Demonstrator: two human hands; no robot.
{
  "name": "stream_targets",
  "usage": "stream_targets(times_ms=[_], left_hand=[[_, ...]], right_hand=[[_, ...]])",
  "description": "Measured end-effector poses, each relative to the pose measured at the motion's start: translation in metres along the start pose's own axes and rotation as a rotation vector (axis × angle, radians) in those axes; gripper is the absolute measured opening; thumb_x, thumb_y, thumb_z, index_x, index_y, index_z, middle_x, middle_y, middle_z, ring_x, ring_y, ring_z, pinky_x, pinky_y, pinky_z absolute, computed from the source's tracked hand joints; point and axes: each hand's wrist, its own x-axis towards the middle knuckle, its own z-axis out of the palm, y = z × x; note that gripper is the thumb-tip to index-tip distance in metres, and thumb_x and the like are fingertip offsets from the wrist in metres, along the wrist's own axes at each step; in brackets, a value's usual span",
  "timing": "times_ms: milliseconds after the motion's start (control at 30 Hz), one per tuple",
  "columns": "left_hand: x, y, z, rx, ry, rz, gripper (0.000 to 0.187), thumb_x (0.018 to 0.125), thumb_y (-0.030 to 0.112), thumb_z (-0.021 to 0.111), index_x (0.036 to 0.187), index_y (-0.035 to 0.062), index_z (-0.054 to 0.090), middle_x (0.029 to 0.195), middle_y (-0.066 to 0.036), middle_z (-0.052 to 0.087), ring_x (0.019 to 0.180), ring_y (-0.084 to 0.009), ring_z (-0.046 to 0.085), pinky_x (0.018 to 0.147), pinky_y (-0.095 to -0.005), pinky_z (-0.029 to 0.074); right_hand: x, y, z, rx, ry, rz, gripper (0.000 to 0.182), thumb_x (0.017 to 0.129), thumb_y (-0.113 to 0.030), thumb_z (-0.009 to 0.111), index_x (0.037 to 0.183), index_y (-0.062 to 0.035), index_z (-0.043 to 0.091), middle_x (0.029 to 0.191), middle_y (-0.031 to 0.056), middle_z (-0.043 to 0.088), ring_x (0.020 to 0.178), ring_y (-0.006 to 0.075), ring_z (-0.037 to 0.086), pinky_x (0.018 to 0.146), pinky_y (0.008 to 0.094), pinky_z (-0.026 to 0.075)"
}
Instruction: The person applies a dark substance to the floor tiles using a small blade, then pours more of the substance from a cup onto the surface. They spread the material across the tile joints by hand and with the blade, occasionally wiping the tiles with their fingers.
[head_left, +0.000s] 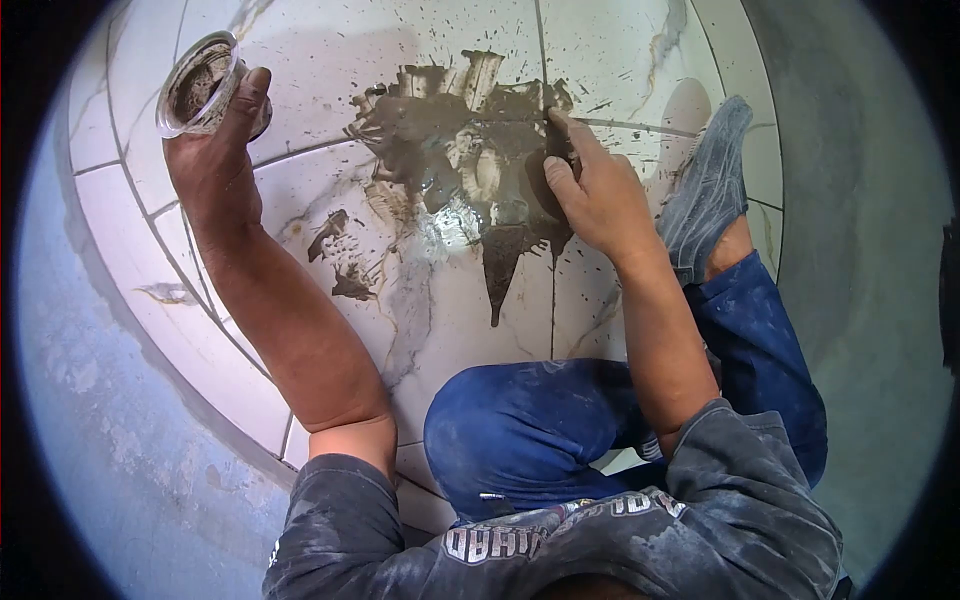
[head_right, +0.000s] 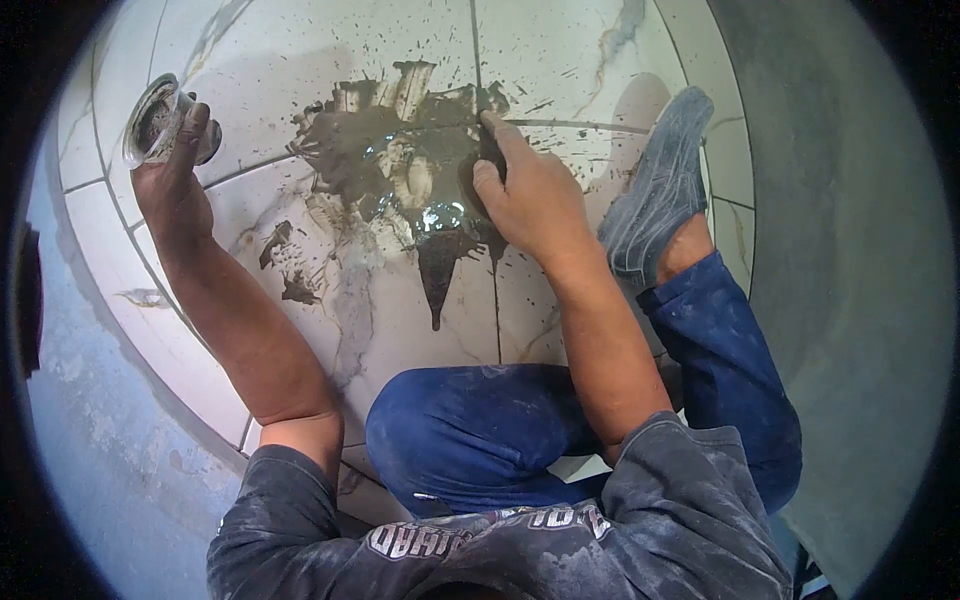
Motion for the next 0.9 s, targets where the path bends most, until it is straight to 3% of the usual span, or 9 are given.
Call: stream_targets(times_ms=[267,333,500,600,800,867,900], left_hand=[[0.0,0.0,0.0,-0.049,-0.022,-0.013,0.054,0.077,0.014,0.086,0.122,-0.003,0.06,0.103,-0.01,0.067,0.094,-0.0174,0.064,0.083,-0.0305,0.053],[0.0,0.0,0.002,-0.001,-0.015,-0.008,0.059,0.077,0.017,0.085,0.126,-0.0023,0.059,0.109,-0.011,0.066,0.102,-0.0204,0.062,0.09,-0.0353,0.05],[0.002,-0.005,-0.003,0.029,0.014,-0.057,0.059,0.076,0.018,0.085,0.125,-0.0017,0.059,0.107,-0.01,0.066,0.101,-0.0204,0.062,0.09,-0.0358,0.05],[0.003,-0.005,-0.003,0.052,0.007,-0.029,0.057,0.077,0.017,0.085,0.124,-0.0017,0.06,0.106,-0.01,0.066,0.1,-0.02,0.063,0.088,-0.0347,0.051],[0.002,-0.004,-0.002,0.018,0.012,-0.04,0.056,0.077,0.017,0.085,0.124,-0.0017,0.06,0.106,-0.01,0.066,0.099,-0.0192,0.063,0.086,-0.0335,0.051],[0.002,-0.005,-0.002,0.001,-0.011,-0.009,0.056,0.077,0.017,0.085,0.124,-0.0016,0.06,0.107,-0.01,0.066,0.099,-0.0187,0.063,0.086,-0.0332,0.051],[0.003,-0.005,-0.002,0.004,-0.005,-0.008,0.056,0.077,0.017,0.085,0.124,-0.0016,0.06,0.107,-0.01,0.066,0.099,-0.0187,0.063,0.086,-0.0332,0.051]], right_hand=[[0.0,-0.006,-0.001,-0.033,-0.034,0.035,0.053,0.09,-0.03,0.056,0.139,-0.0117,0.051,0.093,0.0261,0.069,0.091,0.0452,0.066,0.086,0.0503,0.051],[0.001,-0.005,-0.001,-0.042,-0.025,0.008,0.053,0.09,-0.031,0.056,0.139,-0.0121,0.052,0.093,0.0261,0.069,0.09,0.045,0.066,0.086,0.0501,0.051],[0.001,-0.002,0.0,-0.115,0.009,-0.059,0.052,0.09,-0.031,0.057,0.138,-0.0131,0.053,0.092,0.0256,0.069,0.09,0.0436,0.067,0.086,0.0502,0.051],[-0.001,-0.016,-0.004,-0.179,-0.049,0.005,0.053,0.09,-0.032,0.057,0.14,-0.0138,0.051,0.09,0.0241,0.07,0.088,0.0423,0.067,0.082,0.0503,0.052],[-0.012,-0.06,0.02,0.025,0.01,-0.262,0.045,0.089,-0.029,0.061,0.129,-0.0101,0.062,0.087,0.022,0.07,0.08,0.0386,0.069,0.072,0.0455,0.055],[-0.009,-0.061,0.026,0.155,0.076,-0.296,0.037,0.092,-0.025,0.06,0.124,-0.0057,0.064,0.08,0.0161,0.068,0.067,0.0265,0.065,0.067,0.0337,0.051],[-0.006,-0.06,0.025,0.155,0.072,-0.301,0.037,0.092,-0.025,0.06,0.124,-0.0057,0.064,0.08,0.0161,0.068,0.067,0.0265,0.065,0.067,0.0337,0.051]])
